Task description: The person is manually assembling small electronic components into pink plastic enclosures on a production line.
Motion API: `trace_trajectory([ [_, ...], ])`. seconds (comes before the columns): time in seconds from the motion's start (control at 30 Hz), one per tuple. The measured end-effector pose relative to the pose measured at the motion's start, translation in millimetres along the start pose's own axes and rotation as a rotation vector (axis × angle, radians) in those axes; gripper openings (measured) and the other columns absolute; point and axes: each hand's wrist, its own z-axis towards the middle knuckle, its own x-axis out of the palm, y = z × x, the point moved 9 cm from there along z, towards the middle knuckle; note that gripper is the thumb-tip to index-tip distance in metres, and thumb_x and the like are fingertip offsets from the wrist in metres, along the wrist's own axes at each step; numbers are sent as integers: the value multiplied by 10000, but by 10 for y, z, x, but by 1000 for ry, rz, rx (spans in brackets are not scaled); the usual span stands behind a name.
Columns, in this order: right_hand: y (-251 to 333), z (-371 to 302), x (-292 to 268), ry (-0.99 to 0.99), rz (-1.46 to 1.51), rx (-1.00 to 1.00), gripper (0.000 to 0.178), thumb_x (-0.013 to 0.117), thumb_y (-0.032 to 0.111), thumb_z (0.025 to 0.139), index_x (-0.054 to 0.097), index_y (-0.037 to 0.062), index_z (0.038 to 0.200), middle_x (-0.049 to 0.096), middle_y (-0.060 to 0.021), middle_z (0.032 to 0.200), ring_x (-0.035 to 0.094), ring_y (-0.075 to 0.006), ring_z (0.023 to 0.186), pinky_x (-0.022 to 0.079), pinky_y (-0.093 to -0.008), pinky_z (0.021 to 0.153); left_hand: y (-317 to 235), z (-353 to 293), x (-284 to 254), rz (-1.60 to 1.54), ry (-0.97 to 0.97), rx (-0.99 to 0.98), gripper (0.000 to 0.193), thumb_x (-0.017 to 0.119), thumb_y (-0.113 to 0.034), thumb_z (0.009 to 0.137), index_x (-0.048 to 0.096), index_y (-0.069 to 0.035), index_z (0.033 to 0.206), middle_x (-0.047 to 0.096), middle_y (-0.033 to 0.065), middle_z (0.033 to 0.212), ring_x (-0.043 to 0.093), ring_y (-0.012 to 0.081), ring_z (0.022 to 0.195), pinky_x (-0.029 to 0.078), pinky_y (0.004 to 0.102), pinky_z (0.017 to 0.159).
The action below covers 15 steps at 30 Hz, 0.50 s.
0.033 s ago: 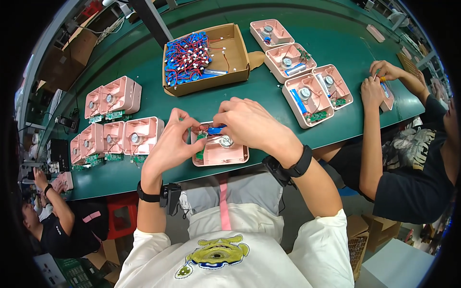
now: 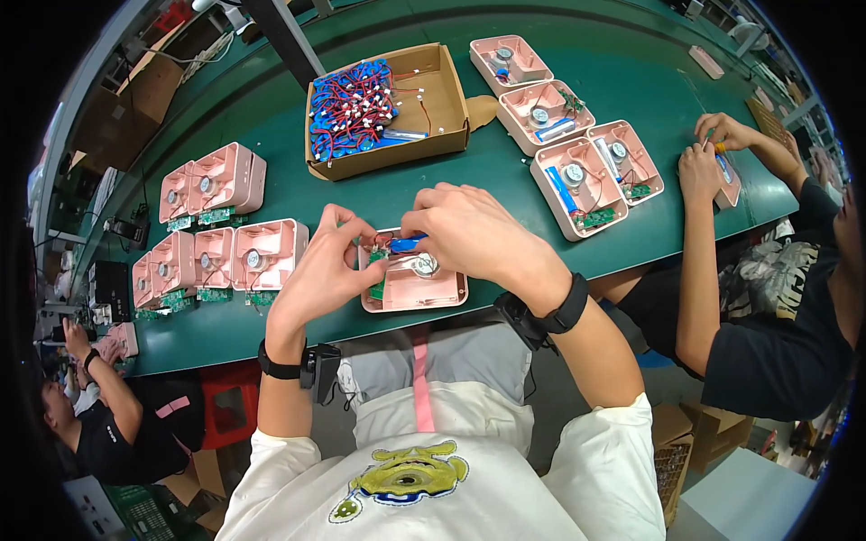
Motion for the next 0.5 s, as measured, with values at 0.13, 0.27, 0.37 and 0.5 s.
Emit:
trace_trajectory([
  [0.13,0,-84,-88,-18,-29,50,181,781,103,850,752,36,1016,731,-124,996,697,-363,924,567,-460,792,75,19,35,-138,-30,7,369,809,-178,815,696,50,1082,533,119,1139,578,174,759,516,345,712],
  [0.27,-114,-133,-73,57,117,99,165,784,94,844,721,19,976,721,-150,911,698,-382,842,562,-455,749,48,45,-16,-99,-19,53,345,809,-165,811,689,47,1056,572,102,1121,572,160,766,510,330,707],
  [0.37,-139,-151,-70,28,91,78,164,789,92,838,706,15,958,712,-155,868,692,-387,807,554,-459,731,52,87,-10,-112,23,52,314,809,-132,814,702,42,1053,614,92,1094,575,157,767,513,327,713],
  [0.5,-136,-158,-91,21,64,69,168,795,96,835,697,17,947,707,-151,850,689,-388,792,544,-467,713,68,134,-51,-135,24,59,261,794,-84,823,719,32,1045,640,99,1095,594,161,785,516,320,719],
])
